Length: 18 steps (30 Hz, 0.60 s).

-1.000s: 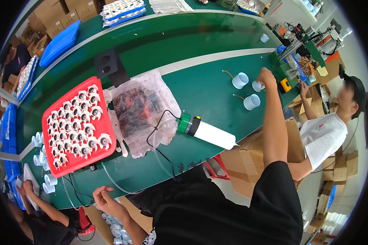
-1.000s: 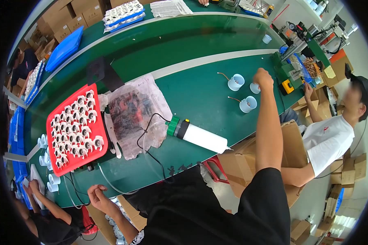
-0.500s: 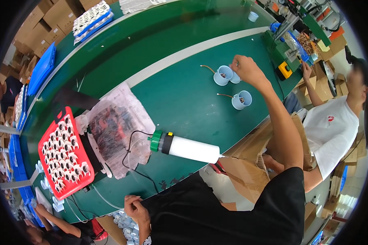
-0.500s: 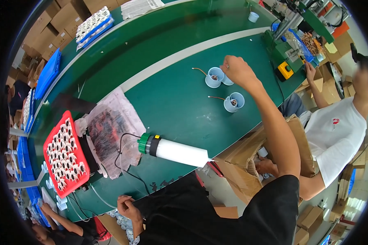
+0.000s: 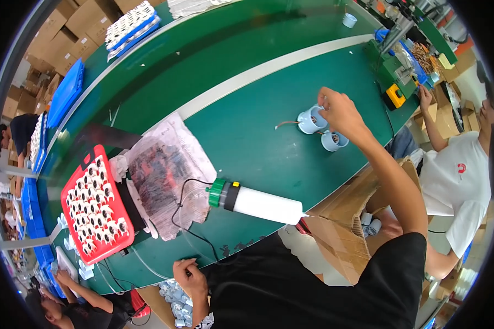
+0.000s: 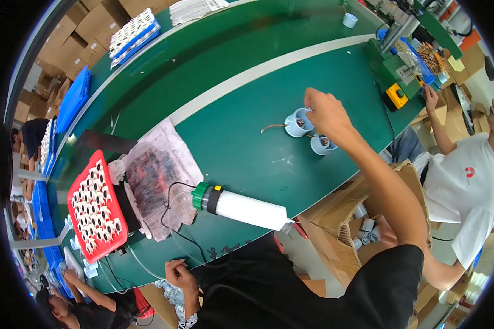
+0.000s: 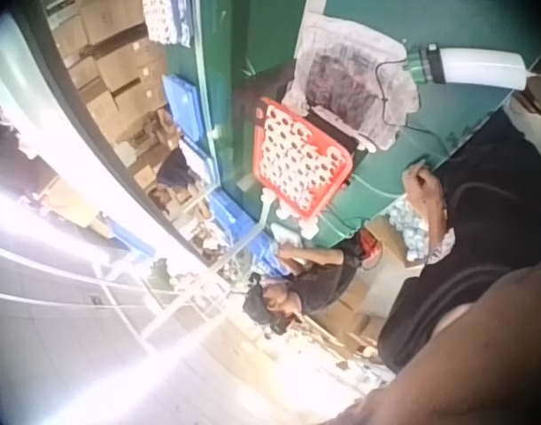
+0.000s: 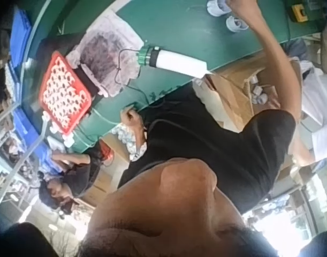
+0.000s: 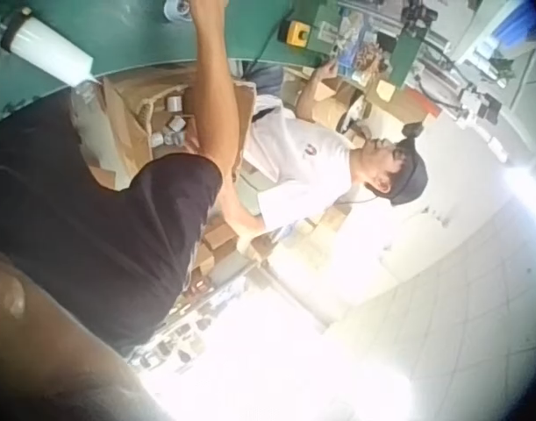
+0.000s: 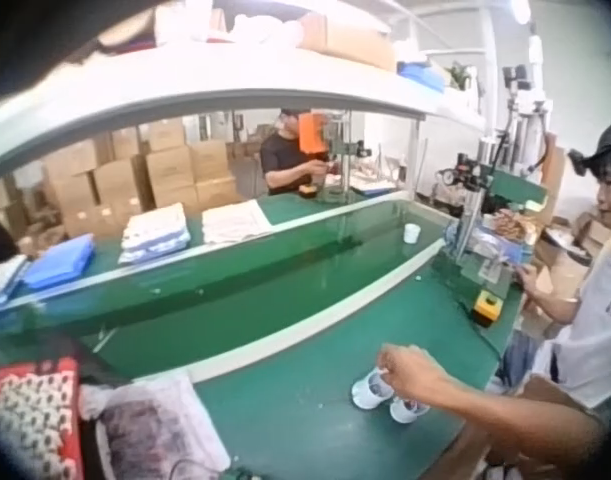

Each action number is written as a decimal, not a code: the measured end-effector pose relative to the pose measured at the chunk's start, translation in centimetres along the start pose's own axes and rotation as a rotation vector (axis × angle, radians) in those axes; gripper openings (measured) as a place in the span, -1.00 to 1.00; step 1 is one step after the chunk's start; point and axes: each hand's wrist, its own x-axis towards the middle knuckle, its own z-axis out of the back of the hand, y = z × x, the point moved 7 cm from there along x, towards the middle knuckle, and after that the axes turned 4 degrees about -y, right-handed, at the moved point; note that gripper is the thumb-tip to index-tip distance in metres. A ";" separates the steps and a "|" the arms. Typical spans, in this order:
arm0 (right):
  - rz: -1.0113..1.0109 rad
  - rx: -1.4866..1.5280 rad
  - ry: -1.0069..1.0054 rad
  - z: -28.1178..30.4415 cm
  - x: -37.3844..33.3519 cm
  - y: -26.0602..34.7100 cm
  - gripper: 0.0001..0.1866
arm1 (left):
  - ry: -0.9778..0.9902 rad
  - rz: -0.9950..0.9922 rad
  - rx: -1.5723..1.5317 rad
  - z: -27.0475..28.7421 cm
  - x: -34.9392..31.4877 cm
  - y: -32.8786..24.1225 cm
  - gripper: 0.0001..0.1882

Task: The person assembles small electronic components into plastic housings by hand, taking components from a plastic tray and placing them into the housings, which are then put into a cardboard box.

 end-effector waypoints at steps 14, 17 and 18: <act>0.433 -0.345 -0.363 -2.1 -0.2 -6.4 -0.44 | -0.005 -0.342 0.005 -0.2 0.2 -2.5 -0.81; 0.391 -0.264 -0.360 -1.6 -0.1 -6.2 -0.53 | -0.051 -0.334 -0.028 0.7 0.5 -2.2 -0.78; 0.400 -0.288 -0.366 -1.0 -0.5 -4.3 -0.56 | -0.037 -0.334 -0.073 0.8 0.5 -2.2 -0.78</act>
